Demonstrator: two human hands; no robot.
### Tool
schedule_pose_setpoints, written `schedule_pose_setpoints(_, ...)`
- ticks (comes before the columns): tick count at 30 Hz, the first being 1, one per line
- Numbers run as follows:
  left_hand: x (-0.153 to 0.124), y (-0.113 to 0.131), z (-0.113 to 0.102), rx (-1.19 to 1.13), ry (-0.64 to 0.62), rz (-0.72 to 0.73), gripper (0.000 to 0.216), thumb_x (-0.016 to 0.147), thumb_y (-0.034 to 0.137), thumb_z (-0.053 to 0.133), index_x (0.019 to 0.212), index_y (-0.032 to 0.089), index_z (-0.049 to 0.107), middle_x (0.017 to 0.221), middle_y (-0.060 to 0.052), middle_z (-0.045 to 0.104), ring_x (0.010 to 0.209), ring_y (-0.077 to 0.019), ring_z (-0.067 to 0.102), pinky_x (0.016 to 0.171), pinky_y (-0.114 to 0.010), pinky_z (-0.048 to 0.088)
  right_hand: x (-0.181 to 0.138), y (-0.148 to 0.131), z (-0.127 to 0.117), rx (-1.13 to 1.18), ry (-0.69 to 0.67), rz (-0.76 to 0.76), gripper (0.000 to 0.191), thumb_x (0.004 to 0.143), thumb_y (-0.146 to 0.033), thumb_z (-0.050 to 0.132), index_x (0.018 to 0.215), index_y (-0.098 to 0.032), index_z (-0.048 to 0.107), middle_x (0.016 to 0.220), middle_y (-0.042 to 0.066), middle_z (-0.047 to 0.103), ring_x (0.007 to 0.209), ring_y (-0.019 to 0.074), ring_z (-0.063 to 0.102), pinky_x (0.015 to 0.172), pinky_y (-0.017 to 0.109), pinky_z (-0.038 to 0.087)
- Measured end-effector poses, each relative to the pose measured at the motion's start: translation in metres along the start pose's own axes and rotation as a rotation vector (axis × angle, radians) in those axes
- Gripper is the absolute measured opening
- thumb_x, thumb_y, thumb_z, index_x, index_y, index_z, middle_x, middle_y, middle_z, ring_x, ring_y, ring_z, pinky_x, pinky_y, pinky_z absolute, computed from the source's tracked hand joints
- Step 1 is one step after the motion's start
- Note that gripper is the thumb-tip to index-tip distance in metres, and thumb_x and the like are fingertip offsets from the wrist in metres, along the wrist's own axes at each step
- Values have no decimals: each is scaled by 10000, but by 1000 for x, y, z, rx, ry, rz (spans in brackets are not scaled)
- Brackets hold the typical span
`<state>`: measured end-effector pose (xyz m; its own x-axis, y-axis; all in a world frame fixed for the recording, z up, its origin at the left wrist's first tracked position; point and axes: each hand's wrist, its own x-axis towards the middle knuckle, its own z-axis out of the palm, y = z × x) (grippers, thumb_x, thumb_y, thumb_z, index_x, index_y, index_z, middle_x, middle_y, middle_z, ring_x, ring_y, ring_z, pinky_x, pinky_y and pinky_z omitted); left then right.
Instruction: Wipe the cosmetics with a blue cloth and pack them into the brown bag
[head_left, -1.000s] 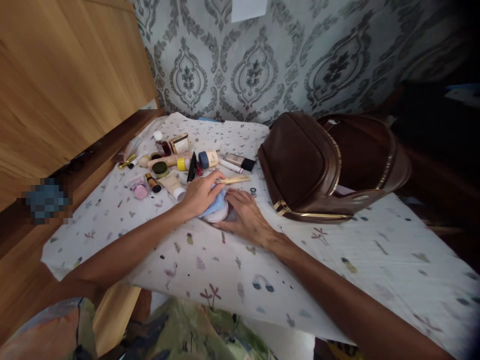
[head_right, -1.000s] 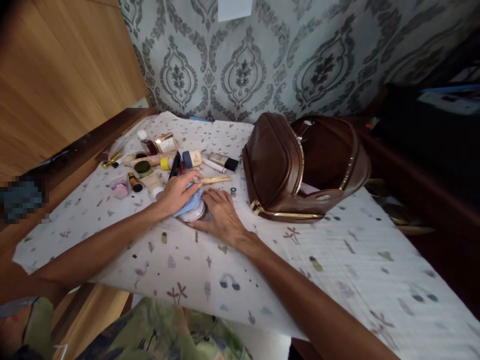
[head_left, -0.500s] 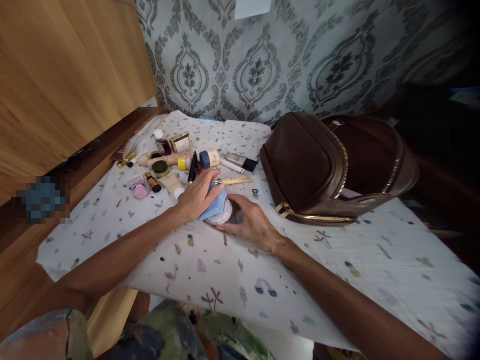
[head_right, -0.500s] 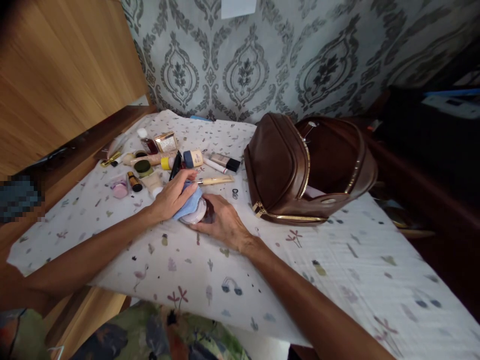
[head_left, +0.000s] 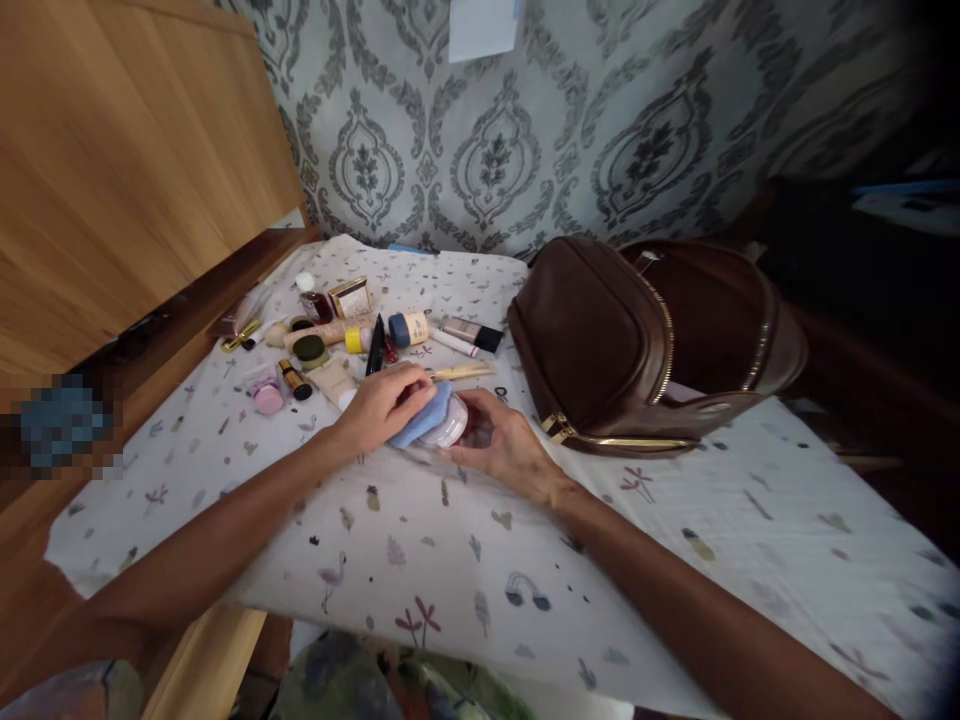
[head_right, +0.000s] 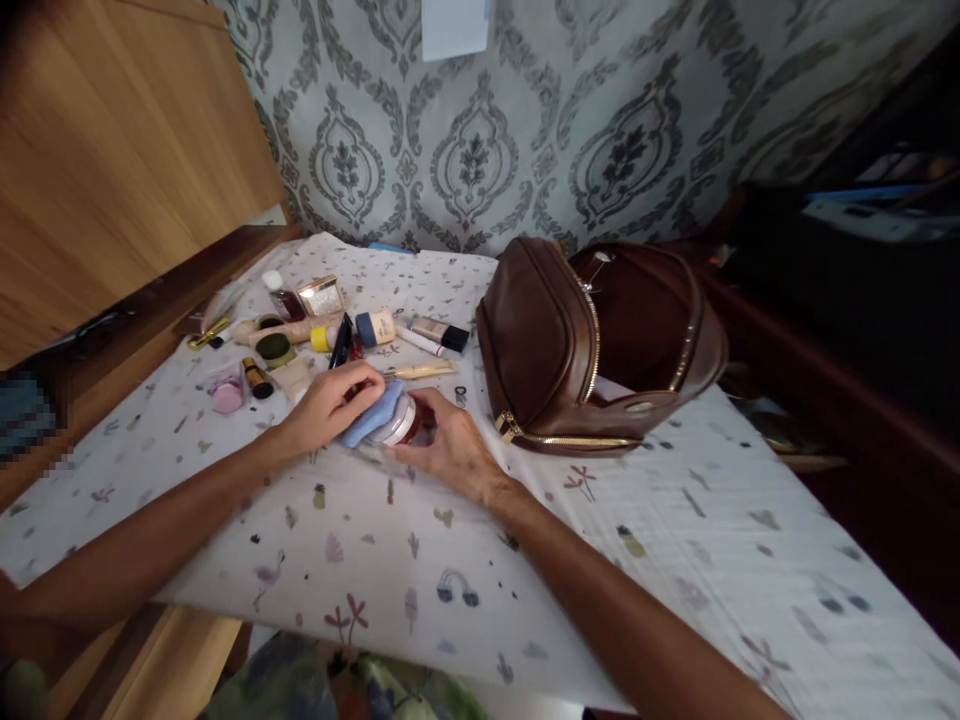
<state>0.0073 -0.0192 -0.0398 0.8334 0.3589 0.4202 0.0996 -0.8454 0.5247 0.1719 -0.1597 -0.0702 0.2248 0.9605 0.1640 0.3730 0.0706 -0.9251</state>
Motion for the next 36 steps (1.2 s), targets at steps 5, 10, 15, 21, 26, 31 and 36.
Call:
schedule_pose_setpoints(5, 3, -14, -15, -76, -235, 166, 389, 944, 273, 524, 1319, 208, 604, 1283, -130, 593, 1204, -267, 603, 1045, -414, 495, 5, 4, -6, 210, 20, 27, 603, 634, -444, 895, 1099, -211, 590, 934, 23, 661, 861, 195, 641, 844, 381, 545)
schedule_pose_setpoints(10, 1, -24, -12, 47, -333, 206, 590, 897, 163, 544, 1477, 226, 459, 1448, -141, 497, 1341, -277, 508, 1117, -432, 442, 8, 8, -6, 262, 40, 53, 638, 570, -444, 933, 1059, -220, 590, 968, 36, 665, 905, 209, 651, 881, 403, 549)
schedule_pose_setpoints(15, 0, -27, -6, 145, -275, 135, 405, 919, 116, 511, 1309, 187, 595, 1169, -102, 645, 1103, -243, 640, 962, -392, 535, 7, 9, -6, 290, 33, 54, 640, 584, -448, 929, 1071, -221, 582, 1008, 51, 676, 952, 223, 660, 885, 412, 564)
schedule_pose_setpoints(21, -1, -5, -6, 82, 46, 290, 323, 989, 135, 479, 1286, 210, 582, 1133, -80, 633, 1051, -185, 635, 917, -324, 548, 6, 6, -5, 255, -7, 3, 634, 631, -429, 907, 1117, -224, 554, 1033, 51, 674, 949, 216, 663, 904, 416, 555)
schedule_pose_setpoints(26, -4, 11, 1, 173, 44, 430, 379, 1000, 99, 400, 1321, 219, 563, 1225, -114, 608, 1148, -226, 589, 974, -395, 533, -1, 2, -3, 97, -26, -40, 527, 704, -436, 860, 1073, -238, 541, 856, 4, 647, 764, 195, 644, 706, 365, 576)
schedule_pose_setpoints(31, -4, 0, 3, 147, -64, 202, 400, 992, 120, 378, 1348, 223, 528, 1198, -103, 610, 1073, -222, 622, 899, -375, 557, -1, 2, -3, 15, -9, -97, 585, 715, -437, 850, 1166, -235, 536, 970, 37, 683, 859, 219, 669, 812, 408, 590)
schedule_pose_setpoints(36, -3, -7, -2, 76, -181, 20, 300, 983, 174, 415, 1246, 217, 553, 1127, -81, 634, 1061, -228, 627, 924, -393, 535, 0, 10, 0, 100, 15, -79, 652, 681, -436, 872, 1191, -224, 526, 1085, 87, 694, 1011, 259, 682, 944, 462, 570)
